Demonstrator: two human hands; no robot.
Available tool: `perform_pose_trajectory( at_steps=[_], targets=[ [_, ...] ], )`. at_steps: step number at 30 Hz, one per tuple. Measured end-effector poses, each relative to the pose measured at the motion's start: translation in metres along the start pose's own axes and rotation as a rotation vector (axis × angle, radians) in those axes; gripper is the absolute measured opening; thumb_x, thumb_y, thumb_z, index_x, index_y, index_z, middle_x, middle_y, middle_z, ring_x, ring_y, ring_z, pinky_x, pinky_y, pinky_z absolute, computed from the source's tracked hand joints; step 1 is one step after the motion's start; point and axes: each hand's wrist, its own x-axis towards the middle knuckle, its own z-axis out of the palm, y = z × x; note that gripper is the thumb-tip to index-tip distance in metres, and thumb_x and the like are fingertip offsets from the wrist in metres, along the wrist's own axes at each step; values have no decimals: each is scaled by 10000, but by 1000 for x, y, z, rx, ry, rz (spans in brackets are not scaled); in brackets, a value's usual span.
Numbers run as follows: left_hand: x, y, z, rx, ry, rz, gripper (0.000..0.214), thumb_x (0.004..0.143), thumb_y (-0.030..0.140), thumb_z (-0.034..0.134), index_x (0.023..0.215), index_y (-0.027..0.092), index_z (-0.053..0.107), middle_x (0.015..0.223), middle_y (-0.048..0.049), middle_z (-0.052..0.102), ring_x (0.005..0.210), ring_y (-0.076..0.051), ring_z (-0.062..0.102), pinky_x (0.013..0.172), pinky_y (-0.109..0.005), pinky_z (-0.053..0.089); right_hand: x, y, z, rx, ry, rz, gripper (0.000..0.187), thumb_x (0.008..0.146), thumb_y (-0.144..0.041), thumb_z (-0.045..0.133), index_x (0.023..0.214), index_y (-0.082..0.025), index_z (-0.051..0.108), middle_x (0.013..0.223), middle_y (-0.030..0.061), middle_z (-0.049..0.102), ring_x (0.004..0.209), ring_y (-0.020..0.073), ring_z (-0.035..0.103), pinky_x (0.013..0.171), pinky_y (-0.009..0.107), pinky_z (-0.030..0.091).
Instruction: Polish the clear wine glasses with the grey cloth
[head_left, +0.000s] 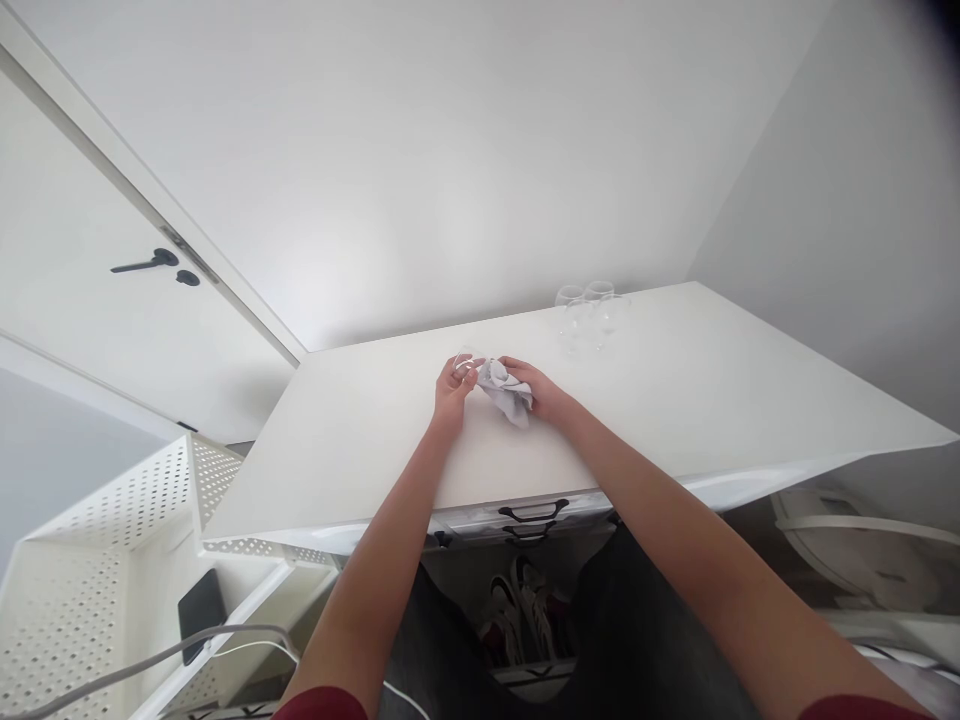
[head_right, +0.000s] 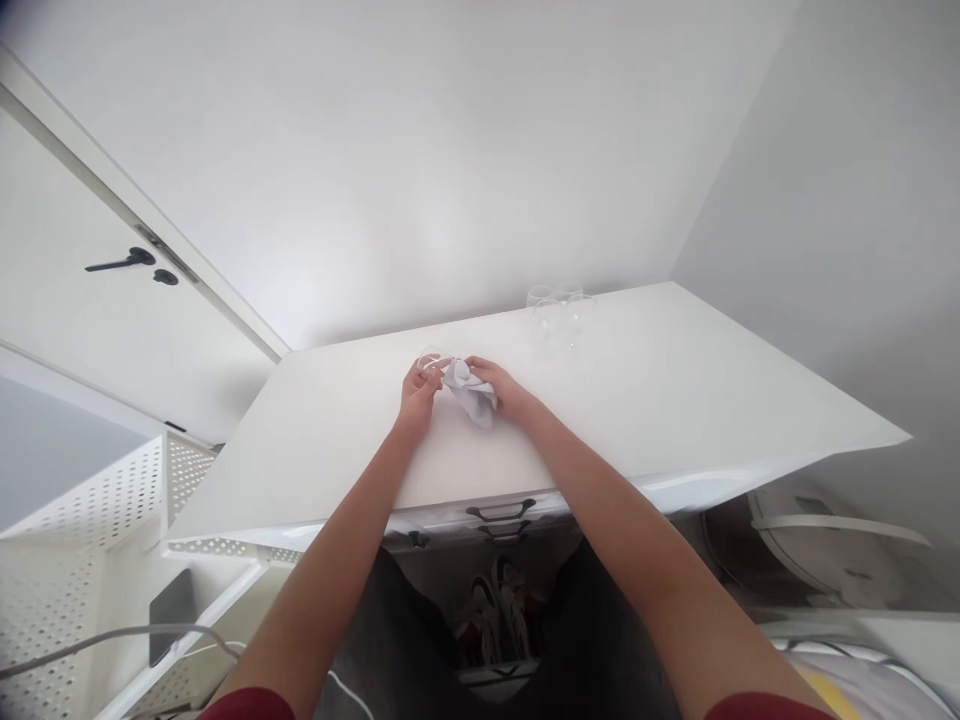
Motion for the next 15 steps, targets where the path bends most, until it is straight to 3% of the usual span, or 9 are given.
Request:
perform_pose_trajectory(
  at_steps=[5,11,13,15],
  targets=[
    [1,0,0,29,80,2,613,803,631,808,1229,217,654,1317,-160,742,1144,-277,703,969,-413,516,1,3,-1,-157,-12,-81,498,677,-488,882,1008,-244,601,814,-13,690,650,151,570,598,267,414],
    [1,1,2,74,136,-21,620,815,602,816,1271,221,639,1321,-156,743,1167,-276,688,974,-424,514,3,8,0,-442,202,-359,396,688,-383,852,956,-255,590,846,-18,664,761,172,567,701,291,458],
    [1,1,2,72,130,-19,626,814,600,818,1281,223,640,1338,-161,734,1153,-275,689,981,-431,512,2,7,1,-444,215,-367,371,703,-388,841,949,-254,598,838,-17,659,768,175,565,702,290,452],
    [0,2,2,62,125,-5,640,822,604,811,1302,217,639,1329,-168,736,1165,-281,688,993,-436,508,2,7,1,-367,169,-284,371,728,-429,827,974,-255,611,823,-19,668,727,170,565,676,288,441]
  ],
)
